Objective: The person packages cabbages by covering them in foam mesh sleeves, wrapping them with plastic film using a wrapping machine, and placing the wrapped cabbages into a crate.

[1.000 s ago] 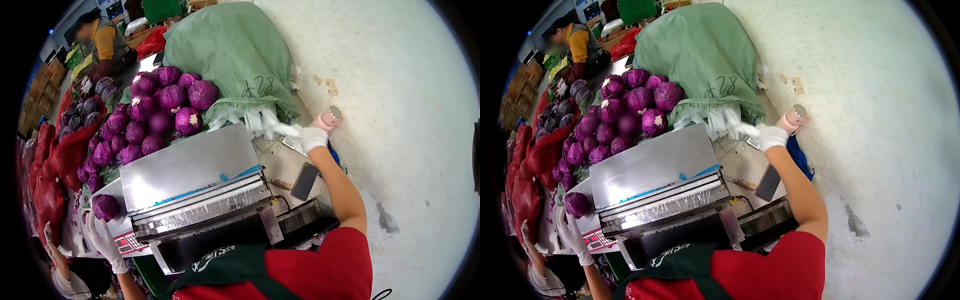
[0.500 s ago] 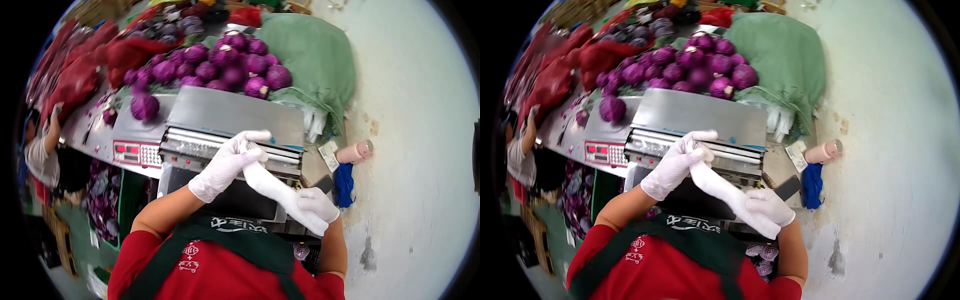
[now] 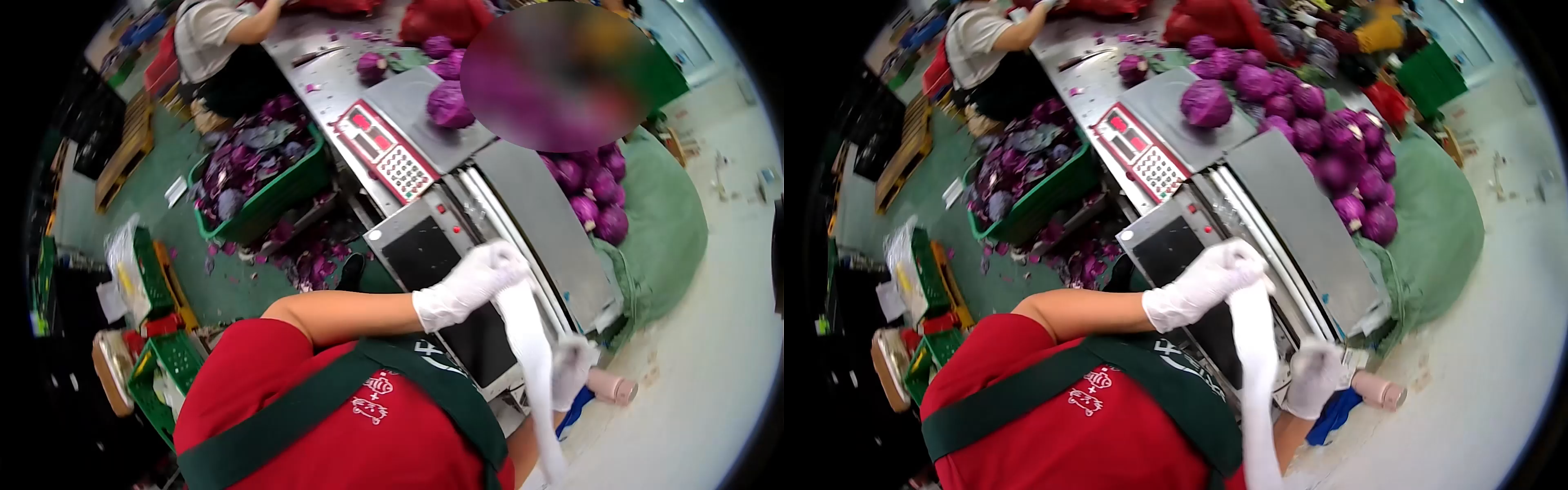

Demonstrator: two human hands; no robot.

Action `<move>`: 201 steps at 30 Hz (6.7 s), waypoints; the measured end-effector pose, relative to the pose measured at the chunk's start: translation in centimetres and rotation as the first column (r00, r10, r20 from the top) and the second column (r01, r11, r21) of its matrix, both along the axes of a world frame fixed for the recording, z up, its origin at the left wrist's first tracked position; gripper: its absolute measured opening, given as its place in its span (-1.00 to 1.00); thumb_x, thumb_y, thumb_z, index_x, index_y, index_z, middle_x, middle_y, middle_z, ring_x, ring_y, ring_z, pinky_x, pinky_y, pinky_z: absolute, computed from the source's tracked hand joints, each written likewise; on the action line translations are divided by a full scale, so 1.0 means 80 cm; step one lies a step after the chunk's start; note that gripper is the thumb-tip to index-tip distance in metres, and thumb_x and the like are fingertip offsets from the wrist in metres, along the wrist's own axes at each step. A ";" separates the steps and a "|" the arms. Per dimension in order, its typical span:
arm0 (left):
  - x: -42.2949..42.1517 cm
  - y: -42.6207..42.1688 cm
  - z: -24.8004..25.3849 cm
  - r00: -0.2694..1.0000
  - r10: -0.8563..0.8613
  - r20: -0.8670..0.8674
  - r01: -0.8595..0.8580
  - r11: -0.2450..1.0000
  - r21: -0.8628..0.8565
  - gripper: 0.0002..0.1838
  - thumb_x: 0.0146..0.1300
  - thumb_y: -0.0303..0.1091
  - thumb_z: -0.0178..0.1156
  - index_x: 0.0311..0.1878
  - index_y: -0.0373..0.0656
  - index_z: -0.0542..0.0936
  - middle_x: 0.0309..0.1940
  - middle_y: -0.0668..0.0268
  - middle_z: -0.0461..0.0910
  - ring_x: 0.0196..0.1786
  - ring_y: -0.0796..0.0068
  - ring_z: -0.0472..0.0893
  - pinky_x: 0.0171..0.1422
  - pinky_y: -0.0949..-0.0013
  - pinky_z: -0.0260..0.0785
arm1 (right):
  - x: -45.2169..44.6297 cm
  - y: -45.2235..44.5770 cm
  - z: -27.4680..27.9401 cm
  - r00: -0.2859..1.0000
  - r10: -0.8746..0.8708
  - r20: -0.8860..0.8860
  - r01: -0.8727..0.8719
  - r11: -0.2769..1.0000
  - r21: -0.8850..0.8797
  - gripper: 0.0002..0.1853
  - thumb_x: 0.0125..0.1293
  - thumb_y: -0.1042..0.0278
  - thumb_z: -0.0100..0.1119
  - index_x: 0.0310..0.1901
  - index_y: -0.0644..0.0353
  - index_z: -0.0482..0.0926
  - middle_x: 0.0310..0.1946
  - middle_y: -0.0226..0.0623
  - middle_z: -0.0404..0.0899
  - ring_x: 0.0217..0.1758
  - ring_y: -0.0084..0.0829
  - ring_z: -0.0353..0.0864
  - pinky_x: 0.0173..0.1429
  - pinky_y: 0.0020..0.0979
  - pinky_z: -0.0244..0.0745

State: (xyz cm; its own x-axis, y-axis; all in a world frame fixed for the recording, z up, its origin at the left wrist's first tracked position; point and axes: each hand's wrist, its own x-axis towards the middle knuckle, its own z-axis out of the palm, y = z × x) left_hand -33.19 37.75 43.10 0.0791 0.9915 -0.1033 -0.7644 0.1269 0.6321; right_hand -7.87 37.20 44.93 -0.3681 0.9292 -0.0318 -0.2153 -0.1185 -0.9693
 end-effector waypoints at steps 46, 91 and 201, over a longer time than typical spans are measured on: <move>-0.338 0.182 -0.043 0.956 -0.087 0.281 0.205 0.881 -0.426 -0.32 0.41 0.22 -0.19 0.29 -0.20 0.31 0.19 0.14 0.46 0.21 0.25 0.49 0.26 0.12 0.41 | -0.405 0.251 -0.024 0.850 0.021 0.527 -0.130 0.977 0.171 -0.77 0.32 0.47 0.01 -0.09 0.35 0.61 -0.04 -0.15 0.56 0.03 -0.35 0.53 0.17 -0.44 0.38; 0.057 0.264 -0.039 0.765 -0.369 -0.528 0.330 0.928 -0.171 -0.35 0.37 0.13 0.06 0.19 -0.34 0.43 0.02 0.25 0.56 0.07 0.53 0.50 0.24 0.47 0.29 | -0.032 0.239 -0.083 0.873 -0.487 -0.029 0.460 0.841 -0.285 -0.56 0.39 0.07 0.05 0.05 0.32 0.54 -0.04 -0.28 0.59 0.01 -0.47 0.54 0.17 -0.43 0.38; 0.016 -0.042 -0.061 0.130 -0.991 -0.043 0.834 0.133 -0.536 -0.79 0.36 -0.31 0.14 0.00 -0.14 0.49 -0.49 0.43 0.52 -0.44 0.68 0.44 -0.29 0.58 0.37 | -0.178 -0.276 -0.063 0.766 -0.546 -0.340 0.398 0.817 -0.417 -0.12 0.32 -0.27 0.03 0.47 0.11 -0.02 0.37 -0.10 0.14 0.45 -0.25 0.14 0.46 -0.15 0.10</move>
